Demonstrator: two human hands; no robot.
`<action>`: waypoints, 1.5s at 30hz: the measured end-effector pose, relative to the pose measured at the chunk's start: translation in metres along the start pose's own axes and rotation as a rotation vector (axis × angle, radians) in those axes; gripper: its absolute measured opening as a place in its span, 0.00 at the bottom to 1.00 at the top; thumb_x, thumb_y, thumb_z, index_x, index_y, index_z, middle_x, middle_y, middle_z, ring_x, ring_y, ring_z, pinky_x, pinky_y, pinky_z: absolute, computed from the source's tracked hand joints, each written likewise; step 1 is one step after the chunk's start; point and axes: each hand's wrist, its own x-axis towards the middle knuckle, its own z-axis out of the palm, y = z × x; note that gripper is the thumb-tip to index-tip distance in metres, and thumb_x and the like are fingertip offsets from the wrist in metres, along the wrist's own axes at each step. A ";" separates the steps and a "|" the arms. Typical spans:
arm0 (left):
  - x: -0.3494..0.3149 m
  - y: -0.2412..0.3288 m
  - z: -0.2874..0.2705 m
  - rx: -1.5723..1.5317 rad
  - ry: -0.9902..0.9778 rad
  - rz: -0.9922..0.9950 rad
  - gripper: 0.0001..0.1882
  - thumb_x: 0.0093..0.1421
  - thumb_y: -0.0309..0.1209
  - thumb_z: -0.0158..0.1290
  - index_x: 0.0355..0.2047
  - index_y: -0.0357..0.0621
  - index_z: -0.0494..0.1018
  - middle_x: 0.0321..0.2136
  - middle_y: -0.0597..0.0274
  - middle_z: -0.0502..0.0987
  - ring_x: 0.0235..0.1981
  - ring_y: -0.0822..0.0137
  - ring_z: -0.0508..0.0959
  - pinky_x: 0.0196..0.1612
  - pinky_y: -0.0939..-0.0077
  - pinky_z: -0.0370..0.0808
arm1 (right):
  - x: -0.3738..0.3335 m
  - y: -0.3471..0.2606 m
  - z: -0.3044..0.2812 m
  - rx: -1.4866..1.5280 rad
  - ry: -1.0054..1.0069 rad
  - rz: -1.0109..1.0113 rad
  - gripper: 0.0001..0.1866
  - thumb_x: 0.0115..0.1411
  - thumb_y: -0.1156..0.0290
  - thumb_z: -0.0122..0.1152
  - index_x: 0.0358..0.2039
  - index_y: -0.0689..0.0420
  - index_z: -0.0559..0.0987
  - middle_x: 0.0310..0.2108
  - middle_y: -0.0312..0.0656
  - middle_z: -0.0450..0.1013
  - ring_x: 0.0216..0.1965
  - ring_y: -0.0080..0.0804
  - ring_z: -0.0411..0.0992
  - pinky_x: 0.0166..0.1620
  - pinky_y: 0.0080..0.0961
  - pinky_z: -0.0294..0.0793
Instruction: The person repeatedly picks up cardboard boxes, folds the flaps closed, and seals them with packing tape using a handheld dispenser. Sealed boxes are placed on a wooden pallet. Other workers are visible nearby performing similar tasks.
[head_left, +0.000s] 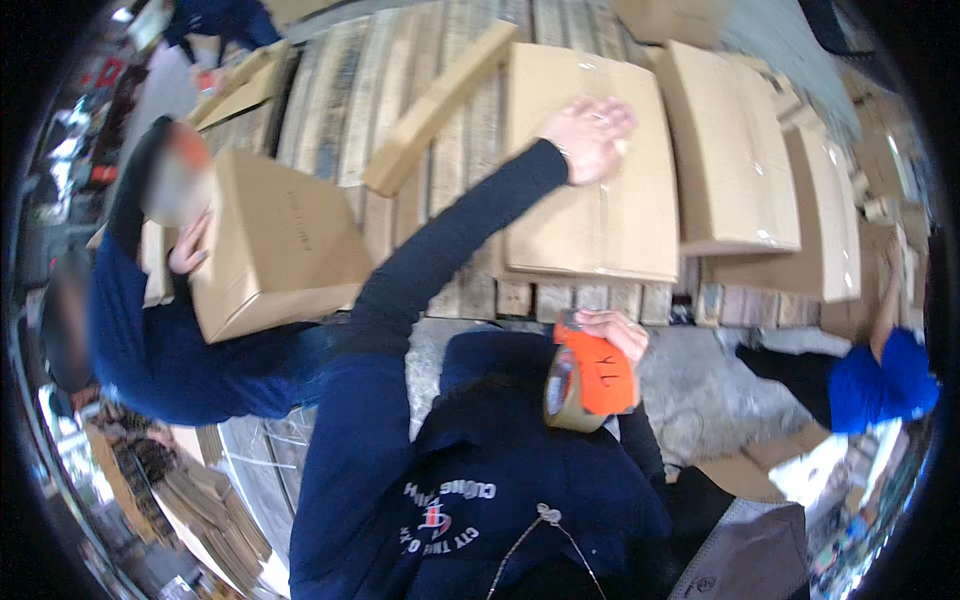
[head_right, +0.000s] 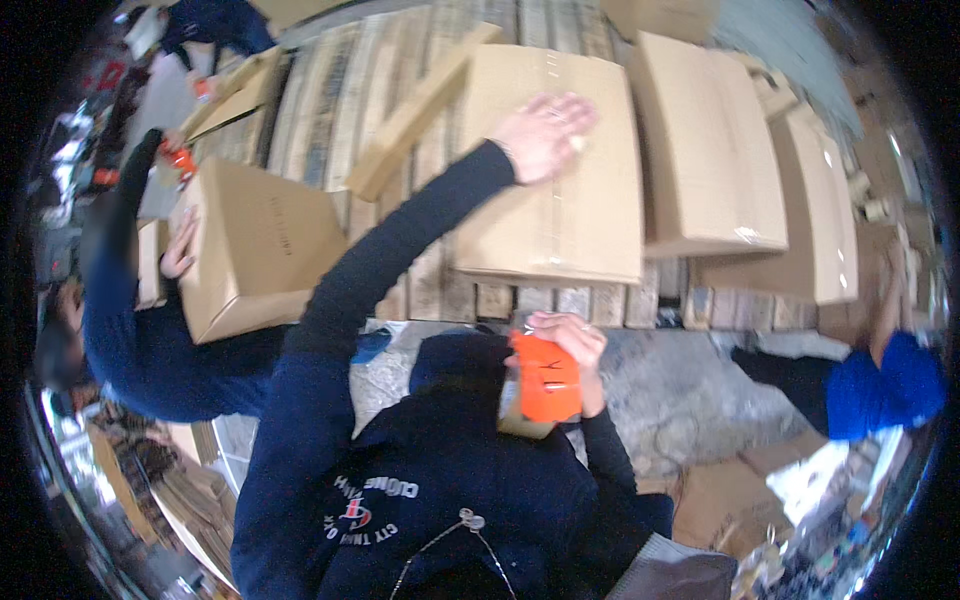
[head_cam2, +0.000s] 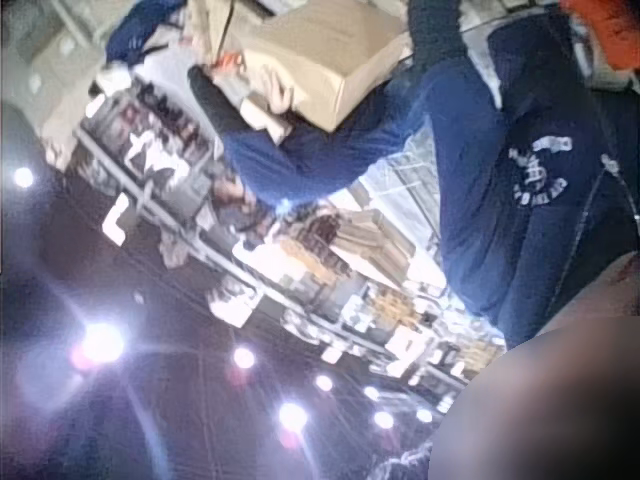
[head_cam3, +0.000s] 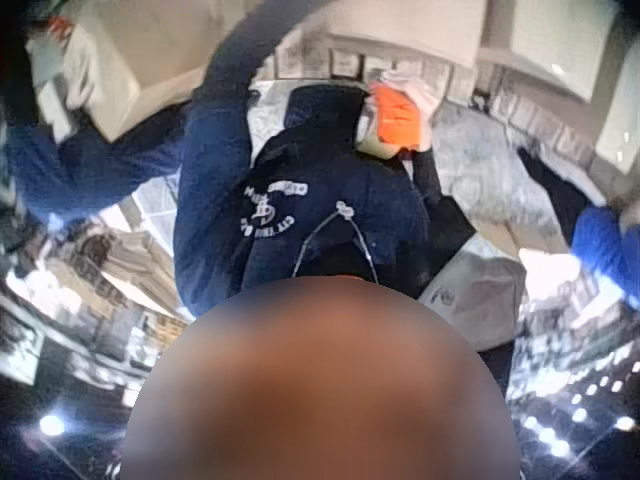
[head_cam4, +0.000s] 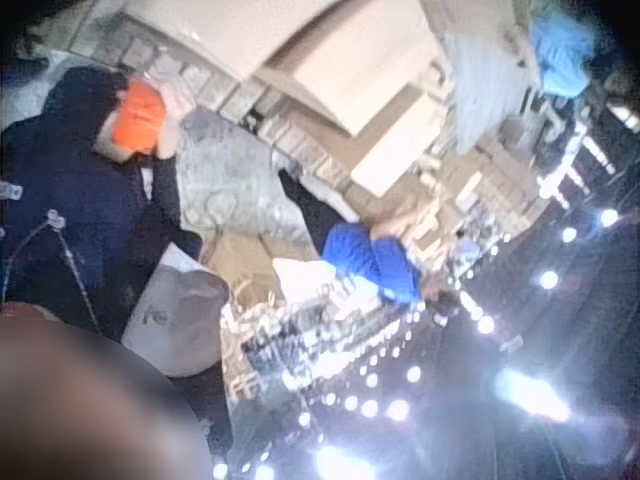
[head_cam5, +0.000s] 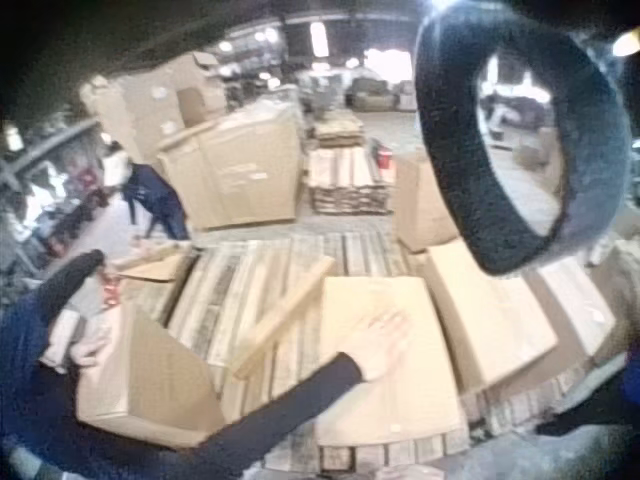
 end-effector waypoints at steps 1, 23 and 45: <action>-0.002 0.005 -0.006 -0.081 0.112 0.029 0.29 0.62 0.42 0.36 0.62 0.46 0.57 0.63 0.55 0.59 0.65 0.58 0.56 0.66 0.55 0.51 | -0.003 0.004 0.003 -0.007 0.004 0.059 0.19 0.35 0.68 0.78 0.25 0.61 0.78 0.31 0.45 0.79 0.36 0.37 0.79 0.41 0.30 0.79; -0.125 -0.003 -0.008 0.032 0.239 -0.038 0.66 0.22 0.59 0.68 0.62 0.45 0.55 0.64 0.53 0.55 0.67 0.54 0.50 0.64 0.44 0.51 | 0.018 0.031 0.024 -0.136 -0.455 0.250 0.10 0.37 0.73 0.70 0.24 0.59 0.81 0.22 0.44 0.76 0.25 0.36 0.75 0.32 0.29 0.72; -0.225 0.073 0.008 -1.474 0.315 -0.593 0.55 0.51 0.55 0.60 0.65 0.33 0.43 0.63 0.35 0.52 0.66 0.48 0.52 0.66 0.64 0.50 | 0.108 -0.011 -0.054 0.347 0.069 0.219 0.06 0.43 0.77 0.67 0.22 0.59 0.78 0.21 0.39 0.75 0.23 0.29 0.73 0.39 0.34 0.67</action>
